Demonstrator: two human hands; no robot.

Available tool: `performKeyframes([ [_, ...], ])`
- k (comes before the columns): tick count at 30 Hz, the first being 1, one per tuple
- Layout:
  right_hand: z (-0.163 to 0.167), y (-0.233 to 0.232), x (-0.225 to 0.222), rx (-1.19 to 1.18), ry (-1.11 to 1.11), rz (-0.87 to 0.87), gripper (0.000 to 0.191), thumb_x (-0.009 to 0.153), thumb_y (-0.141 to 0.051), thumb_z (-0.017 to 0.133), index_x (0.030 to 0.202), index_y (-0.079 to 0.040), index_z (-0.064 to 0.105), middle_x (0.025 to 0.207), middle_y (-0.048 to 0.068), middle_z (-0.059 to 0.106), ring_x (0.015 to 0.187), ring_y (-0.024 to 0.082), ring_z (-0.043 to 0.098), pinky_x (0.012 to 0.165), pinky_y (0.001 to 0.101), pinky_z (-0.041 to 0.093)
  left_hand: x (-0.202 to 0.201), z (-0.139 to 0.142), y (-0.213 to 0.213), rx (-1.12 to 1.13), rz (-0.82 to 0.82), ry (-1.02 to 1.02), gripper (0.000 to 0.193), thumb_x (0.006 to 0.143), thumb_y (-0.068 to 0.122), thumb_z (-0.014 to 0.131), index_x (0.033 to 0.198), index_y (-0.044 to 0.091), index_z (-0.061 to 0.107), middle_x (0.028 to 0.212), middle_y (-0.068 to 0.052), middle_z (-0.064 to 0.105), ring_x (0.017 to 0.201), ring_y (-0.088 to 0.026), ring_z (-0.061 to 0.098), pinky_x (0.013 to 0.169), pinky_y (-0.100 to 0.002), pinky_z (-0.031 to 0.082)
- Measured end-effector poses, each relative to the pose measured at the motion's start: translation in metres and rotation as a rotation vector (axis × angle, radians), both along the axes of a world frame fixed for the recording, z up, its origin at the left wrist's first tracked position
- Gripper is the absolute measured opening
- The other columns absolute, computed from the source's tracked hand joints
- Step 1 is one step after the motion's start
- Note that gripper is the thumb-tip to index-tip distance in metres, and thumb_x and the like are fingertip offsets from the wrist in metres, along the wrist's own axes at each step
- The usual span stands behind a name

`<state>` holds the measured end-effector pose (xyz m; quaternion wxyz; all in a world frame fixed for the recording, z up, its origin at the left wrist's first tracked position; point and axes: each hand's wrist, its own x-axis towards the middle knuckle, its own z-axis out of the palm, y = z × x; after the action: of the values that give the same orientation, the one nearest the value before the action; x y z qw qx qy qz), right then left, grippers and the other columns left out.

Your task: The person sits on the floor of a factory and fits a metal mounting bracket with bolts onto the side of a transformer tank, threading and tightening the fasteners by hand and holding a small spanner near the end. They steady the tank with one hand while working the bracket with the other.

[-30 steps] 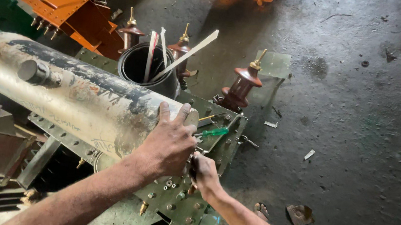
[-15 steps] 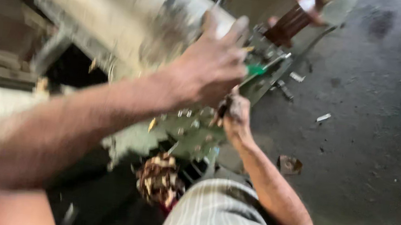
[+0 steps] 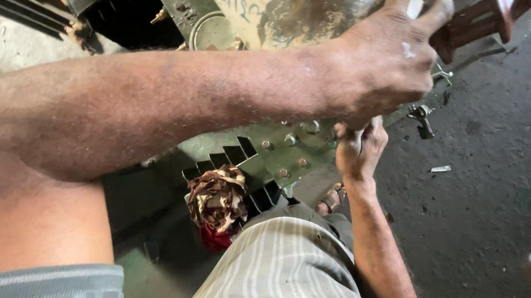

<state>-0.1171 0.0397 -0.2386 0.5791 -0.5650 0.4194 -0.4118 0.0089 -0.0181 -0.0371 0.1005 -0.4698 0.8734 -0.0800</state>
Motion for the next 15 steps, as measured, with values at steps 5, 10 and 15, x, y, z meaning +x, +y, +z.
performKeyframes([
  [5, 0.000, -0.004, 0.010, -0.606, 0.281, -0.038, 0.022, 0.108, -0.016, 0.058, 0.099, 0.004, 0.060, 0.075, 0.007, 0.065, 0.067, 0.015, 0.064, 0.063, 0.0315, 0.052, -0.003, -0.007, 0.003, -0.011, -0.003, 0.004, 0.023, 0.071, 0.032, 0.083, 0.090, 0.019, 0.082, 0.095, -0.014, 0.075, 0.132, -0.042, 0.042, 0.093, -0.078, 0.035],
  [10, 0.002, -0.005, 0.012, 0.200, -0.231, 0.103, 0.027, 0.105, -0.010, 0.046, 0.085, 0.001, 0.061, 0.065, 0.004, 0.057, 0.050, 0.013, 0.054, 0.053, 0.0369, 0.060, -0.003, -0.004, 0.004, -0.042, 0.001, -0.024, 0.024, 0.067, 0.033, 0.084, 0.089, 0.023, 0.082, 0.095, -0.012, 0.075, 0.133, -0.042, 0.042, 0.095, -0.078, 0.035],
  [15, 0.002, 0.002, 0.001, -0.288, 0.160, -0.005, 0.022, 0.108, -0.008, 0.049, 0.093, 0.002, 0.062, 0.075, 0.006, 0.063, 0.063, 0.015, 0.059, 0.059, 0.0314, 0.050, -0.003, 0.000, 0.005, -0.027, 0.005, 0.015, 0.018, 0.070, 0.033, 0.082, 0.087, 0.025, 0.082, 0.096, -0.010, 0.075, 0.132, -0.041, 0.042, 0.096, -0.078, 0.033],
])
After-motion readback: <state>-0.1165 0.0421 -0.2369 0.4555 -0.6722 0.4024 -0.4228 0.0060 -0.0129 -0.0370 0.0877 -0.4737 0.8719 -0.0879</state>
